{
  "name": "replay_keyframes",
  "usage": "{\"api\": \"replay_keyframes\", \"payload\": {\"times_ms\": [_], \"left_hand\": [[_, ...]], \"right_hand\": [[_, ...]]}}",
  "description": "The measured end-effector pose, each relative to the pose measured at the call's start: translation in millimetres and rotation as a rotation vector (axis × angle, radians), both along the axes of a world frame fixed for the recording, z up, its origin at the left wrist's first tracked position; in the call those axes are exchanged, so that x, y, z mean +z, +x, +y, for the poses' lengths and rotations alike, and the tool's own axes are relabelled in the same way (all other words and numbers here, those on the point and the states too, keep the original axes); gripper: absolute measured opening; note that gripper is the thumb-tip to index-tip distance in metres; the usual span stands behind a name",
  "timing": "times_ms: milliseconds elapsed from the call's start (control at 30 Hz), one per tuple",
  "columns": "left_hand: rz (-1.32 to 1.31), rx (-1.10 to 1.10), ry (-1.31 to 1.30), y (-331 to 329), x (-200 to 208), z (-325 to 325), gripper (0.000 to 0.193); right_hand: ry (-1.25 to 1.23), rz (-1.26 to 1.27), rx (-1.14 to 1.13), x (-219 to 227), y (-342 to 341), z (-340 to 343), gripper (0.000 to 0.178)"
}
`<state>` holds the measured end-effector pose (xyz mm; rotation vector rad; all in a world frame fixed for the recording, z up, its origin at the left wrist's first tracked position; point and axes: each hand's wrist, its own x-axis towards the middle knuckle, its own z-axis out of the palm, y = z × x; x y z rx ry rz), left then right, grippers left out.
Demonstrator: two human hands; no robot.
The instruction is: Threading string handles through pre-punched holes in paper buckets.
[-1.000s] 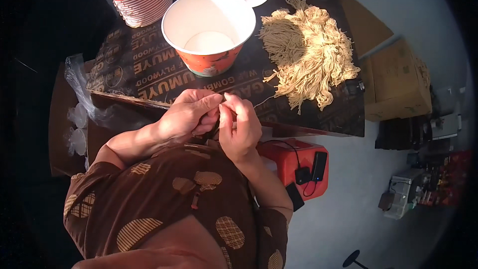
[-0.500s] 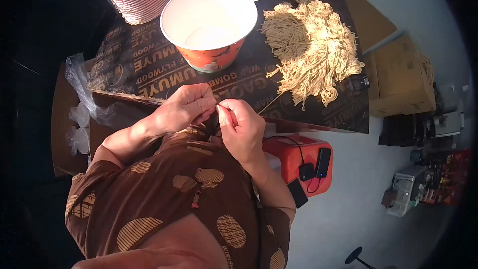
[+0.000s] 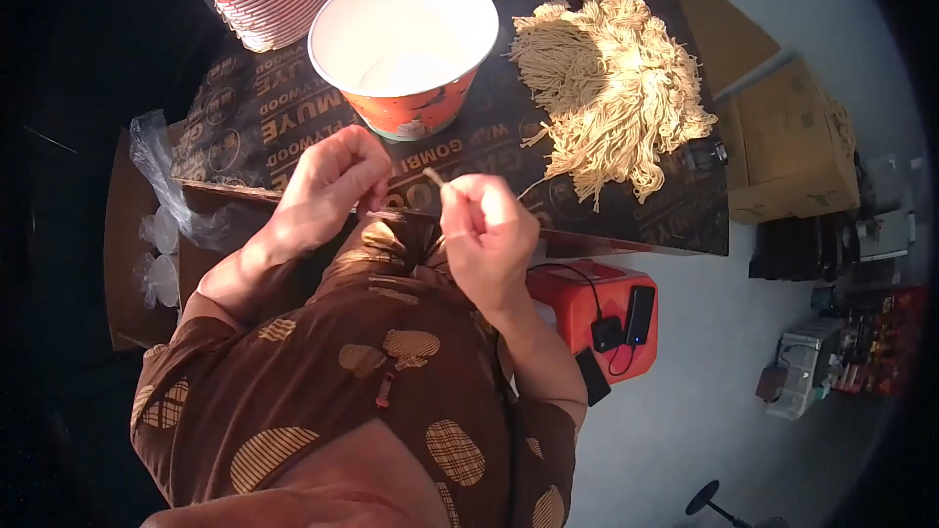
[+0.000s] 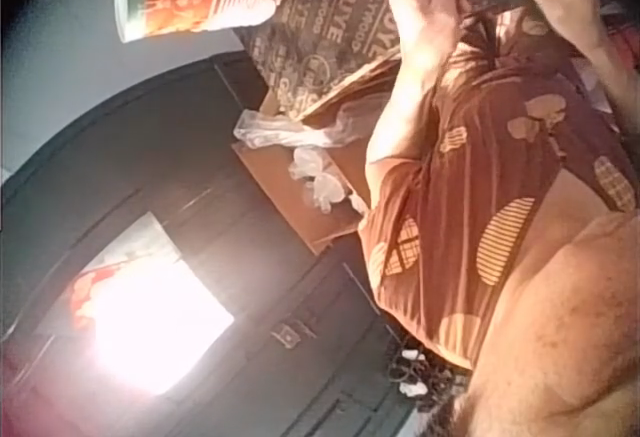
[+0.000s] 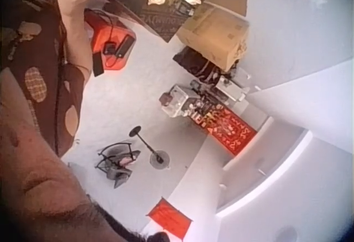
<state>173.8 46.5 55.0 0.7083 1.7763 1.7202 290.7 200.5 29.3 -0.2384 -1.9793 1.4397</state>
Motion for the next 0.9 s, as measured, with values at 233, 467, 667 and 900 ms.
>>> {"api": "replay_keyframes", "payload": {"times_ms": [233, 467, 667, 900], "left_hand": [[-0.034, 0.05, 0.072, 1.2, 0.9, -4.1, 0.014], [-0.058, 0.061, 0.074, 0.4, -0.8, -12.9, 0.012], [-0.057, 0.073, 0.032, -0.7, -3.3, -14.8, 0.012], [-0.02, 0.061, 0.024, -2.2, -6.7, -17.5, 0.013]], "right_hand": [[0.126, 0.143, -0.199, 7.7, -33.9, 18.4, 0.008], [0.035, 0.157, -0.152, 4.3, -48.9, 22.4, 0.007], [0.032, 0.225, -0.14, 0.7, -58.6, 23.9, 0.005], [0.051, 0.205, -0.129, 1.3, -61.4, 24.6, 0.006]]}}
